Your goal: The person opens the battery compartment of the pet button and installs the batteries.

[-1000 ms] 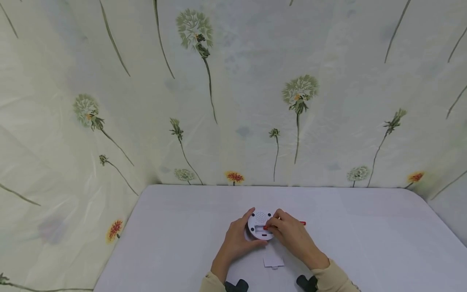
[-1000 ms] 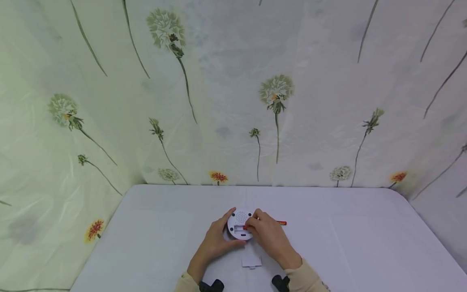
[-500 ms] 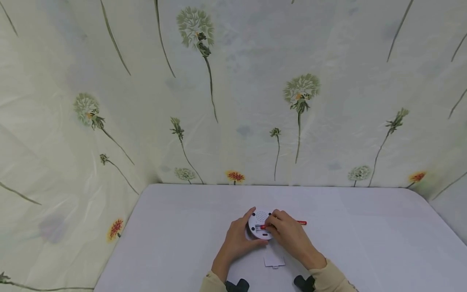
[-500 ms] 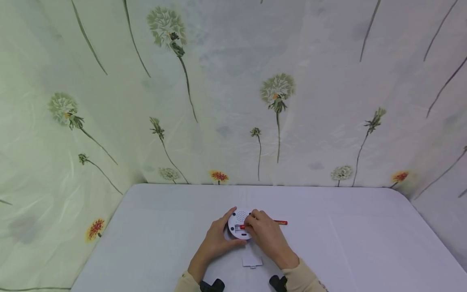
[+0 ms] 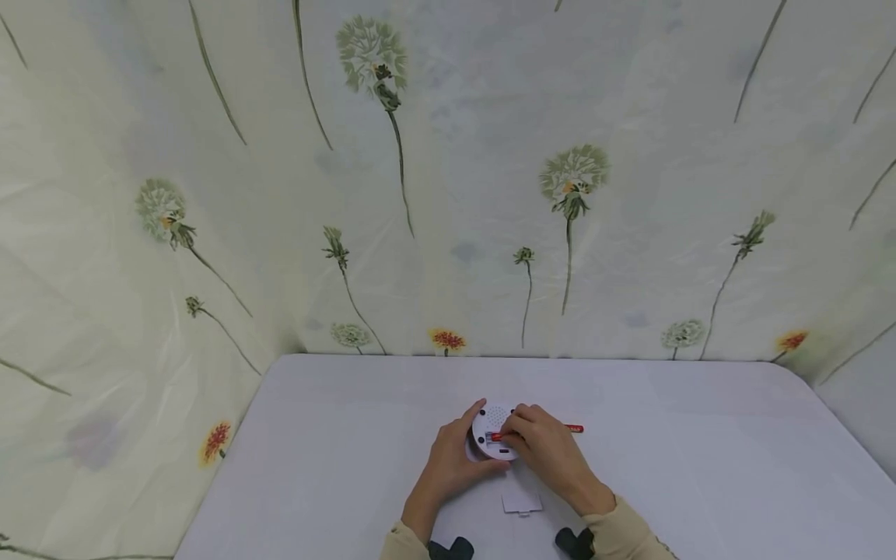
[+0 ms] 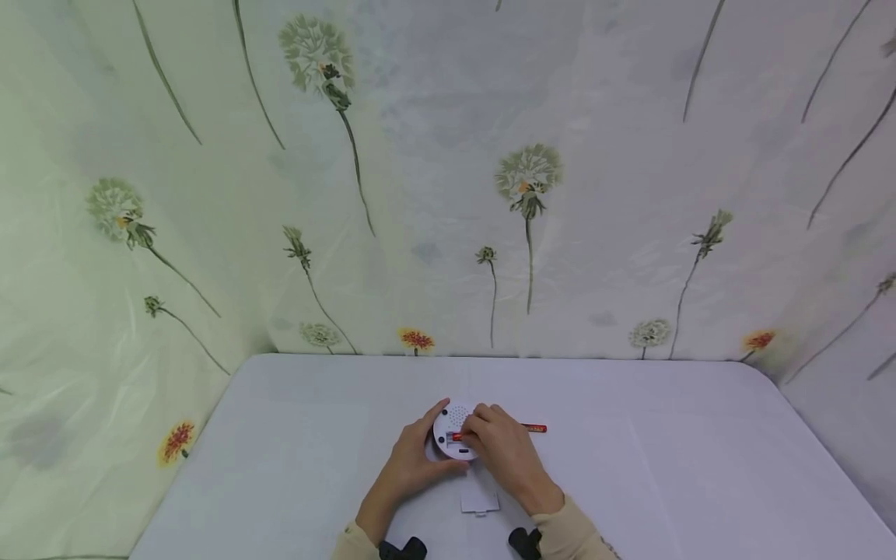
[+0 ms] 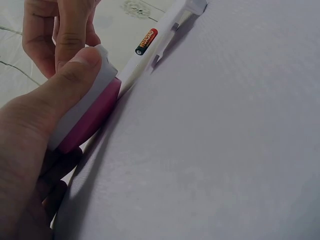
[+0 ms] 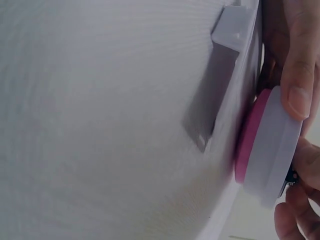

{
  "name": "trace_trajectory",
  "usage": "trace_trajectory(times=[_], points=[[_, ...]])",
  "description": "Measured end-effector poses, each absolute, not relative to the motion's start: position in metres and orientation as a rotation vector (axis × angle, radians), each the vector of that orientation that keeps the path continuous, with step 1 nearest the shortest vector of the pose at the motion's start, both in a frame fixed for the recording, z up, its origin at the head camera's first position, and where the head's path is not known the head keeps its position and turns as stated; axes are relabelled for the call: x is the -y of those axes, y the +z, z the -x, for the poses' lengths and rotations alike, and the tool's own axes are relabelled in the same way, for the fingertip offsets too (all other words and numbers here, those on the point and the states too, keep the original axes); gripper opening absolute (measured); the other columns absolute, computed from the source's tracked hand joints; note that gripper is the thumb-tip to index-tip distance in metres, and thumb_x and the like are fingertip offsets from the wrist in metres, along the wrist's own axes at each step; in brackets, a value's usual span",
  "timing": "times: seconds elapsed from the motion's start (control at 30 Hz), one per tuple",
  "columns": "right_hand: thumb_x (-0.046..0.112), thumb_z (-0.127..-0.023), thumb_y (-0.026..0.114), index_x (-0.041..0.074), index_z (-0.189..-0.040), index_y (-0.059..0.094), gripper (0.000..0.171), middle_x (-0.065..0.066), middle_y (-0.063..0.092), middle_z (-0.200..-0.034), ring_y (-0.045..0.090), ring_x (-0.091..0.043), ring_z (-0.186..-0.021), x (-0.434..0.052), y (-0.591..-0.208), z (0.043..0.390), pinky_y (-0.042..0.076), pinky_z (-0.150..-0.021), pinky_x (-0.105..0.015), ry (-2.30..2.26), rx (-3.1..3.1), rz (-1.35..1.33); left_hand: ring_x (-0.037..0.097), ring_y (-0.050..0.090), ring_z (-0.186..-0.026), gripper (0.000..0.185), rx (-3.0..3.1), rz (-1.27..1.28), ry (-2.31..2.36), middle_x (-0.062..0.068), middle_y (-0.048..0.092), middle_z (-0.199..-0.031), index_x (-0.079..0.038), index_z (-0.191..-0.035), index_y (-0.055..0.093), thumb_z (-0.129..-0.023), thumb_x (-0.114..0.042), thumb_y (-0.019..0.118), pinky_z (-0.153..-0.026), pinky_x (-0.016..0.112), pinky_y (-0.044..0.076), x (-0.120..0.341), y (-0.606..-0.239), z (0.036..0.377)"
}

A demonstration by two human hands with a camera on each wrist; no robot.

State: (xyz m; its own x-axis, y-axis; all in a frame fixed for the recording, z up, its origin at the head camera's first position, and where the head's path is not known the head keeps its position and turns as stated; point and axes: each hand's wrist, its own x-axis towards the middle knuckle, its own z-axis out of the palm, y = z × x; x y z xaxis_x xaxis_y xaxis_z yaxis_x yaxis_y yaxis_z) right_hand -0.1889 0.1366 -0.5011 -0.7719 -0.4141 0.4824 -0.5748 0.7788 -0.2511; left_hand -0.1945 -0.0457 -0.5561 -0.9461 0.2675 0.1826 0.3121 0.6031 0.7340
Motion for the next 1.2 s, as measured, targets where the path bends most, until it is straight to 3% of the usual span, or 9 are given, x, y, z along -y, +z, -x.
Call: trace_trajectory(times=[0.27, 0.63, 1.2], points=[[0.012, -0.070, 0.082, 0.023, -0.080, 0.069, 0.019, 0.016, 0.059, -0.080, 0.049, 0.001, -0.075, -0.1359, -0.5080, 0.1913, 0.049, -0.066, -0.019, 0.554, 2.535, -0.804, 0.022, 0.052, -0.123, 0.098, 2.753, 0.500, -1.289, 0.000, 0.050, -0.142, -0.029, -0.148, 0.031, -0.067, -0.064, 0.073, -0.100, 0.048, 0.040, 0.0463, -0.5532, 0.1916], [0.011, -0.071, 0.081, 0.020, -0.081, 0.069, 0.018, 0.013, 0.060, -0.081, 0.051, -0.002, -0.078, -0.1317, -0.5072, 0.1912, 0.050, -0.068, -0.021, 0.529, 2.551, -0.839, 0.025, 0.051, -0.124, 0.096, 2.759, 0.481, -1.298, 0.002, 0.050, -0.142, -0.033, -0.148, 0.028, -0.068, -0.062, 0.073, -0.099, 0.050, 0.041, 0.0495, -0.5523, 0.1881], [0.010, -0.072, 0.080, 0.019, -0.081, 0.069, 0.017, 0.012, 0.059, -0.081, 0.051, -0.001, -0.076, -0.1341, -0.5072, 0.1938, 0.050, -0.067, -0.022, 0.541, 2.510, -0.897, 0.023, 0.049, -0.127, 0.097, 2.762, 0.504, -1.335, 0.000, 0.048, -0.144, -0.031, -0.148, 0.029, -0.068, -0.062, 0.073, -0.102, 0.049, 0.040, 0.0474, -0.5478, 0.1911]])
